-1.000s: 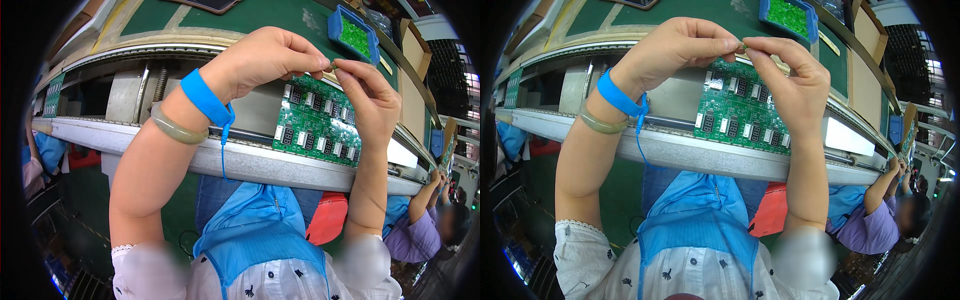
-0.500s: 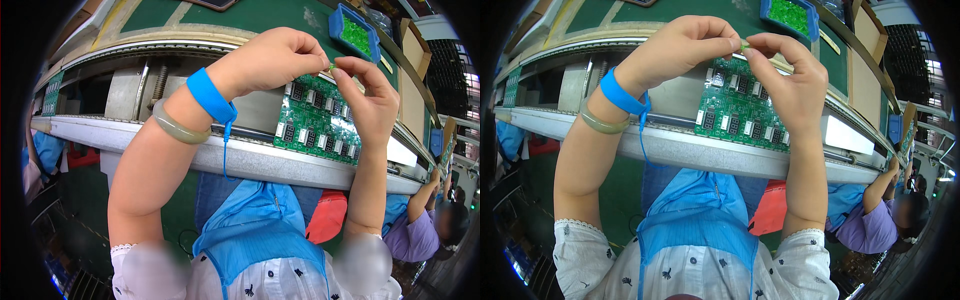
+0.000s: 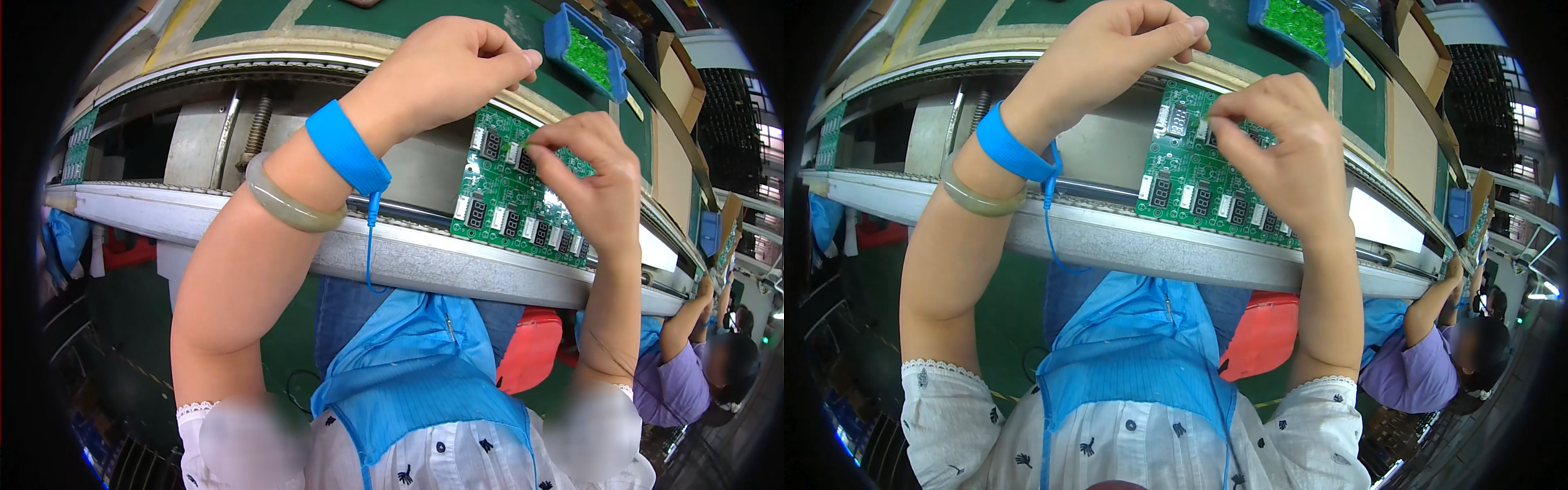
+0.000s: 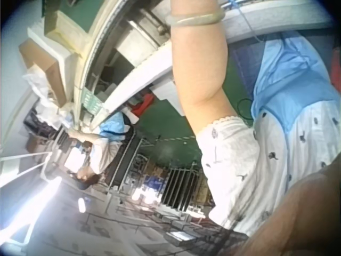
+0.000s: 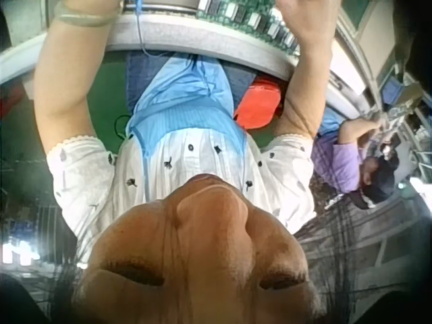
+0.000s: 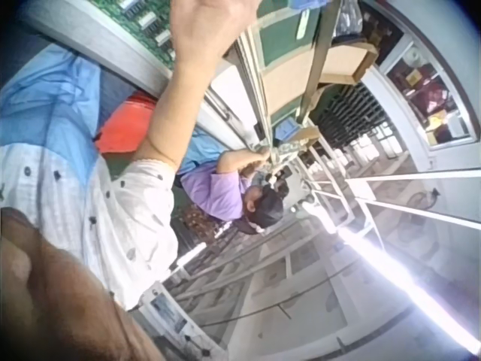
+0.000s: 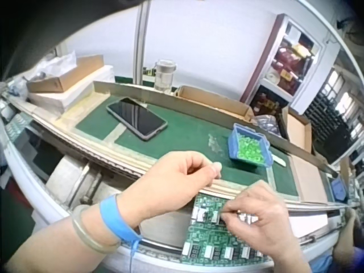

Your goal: The person places small green electronic components onto a green circuit board by hand. They pick components from a blue tray and insert them into designated slots on the board, repeating this process for multiple units.

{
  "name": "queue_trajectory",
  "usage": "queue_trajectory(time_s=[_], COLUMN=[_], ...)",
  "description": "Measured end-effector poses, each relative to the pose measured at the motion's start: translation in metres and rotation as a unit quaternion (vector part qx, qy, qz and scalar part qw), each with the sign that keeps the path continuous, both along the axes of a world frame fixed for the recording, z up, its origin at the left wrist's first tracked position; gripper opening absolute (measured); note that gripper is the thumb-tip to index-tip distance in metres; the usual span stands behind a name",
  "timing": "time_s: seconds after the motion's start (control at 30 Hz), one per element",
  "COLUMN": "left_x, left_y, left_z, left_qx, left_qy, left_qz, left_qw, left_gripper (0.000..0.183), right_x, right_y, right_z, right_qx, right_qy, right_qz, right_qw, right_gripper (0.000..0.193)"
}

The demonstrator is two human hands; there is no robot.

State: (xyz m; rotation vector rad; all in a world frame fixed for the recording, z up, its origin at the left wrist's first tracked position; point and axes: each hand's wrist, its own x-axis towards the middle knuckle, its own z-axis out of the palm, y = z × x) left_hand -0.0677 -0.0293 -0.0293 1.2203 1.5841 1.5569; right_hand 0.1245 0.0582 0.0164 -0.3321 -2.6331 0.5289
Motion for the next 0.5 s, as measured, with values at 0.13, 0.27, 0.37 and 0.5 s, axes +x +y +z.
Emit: queue_trajectory(time_s=[0.13, 0.27, 0.37, 0.5], left_x=[-0.001, 0.0, 0.001, 0.002], left_y=[-0.001, 0.0, 0.001, 0.003], left_z=[0.008, 0.003, 0.002, 0.001], left_qx=[-0.033, -0.012, -0.001, 0.013], left_qy=[0.019, 0.031, 0.034, 0.038], left_qz=[-0.015, -0.009, -0.006, -0.002], left_qw=[0.999, 0.999, 0.999, 0.999], left_gripper=[0.036, 0.036, 0.036, 0.036], right_x=[-0.001, -0.004, -0.006, -0.008], right_y=[-0.003, -0.008, -0.011, -0.013], right_z=[-0.003, -0.002, -0.001, 0.002], right_qx=[0.057, 0.095, 0.111, 0.121], right_qy=[-0.05, -0.091, -0.099, -0.11], right_qz=[0.024, 0.026, 0.021, 0.017], right_qw=[0.997, 0.991, 0.989, 0.986], right_gripper=[0.01, 0.01, 0.01, 0.009])
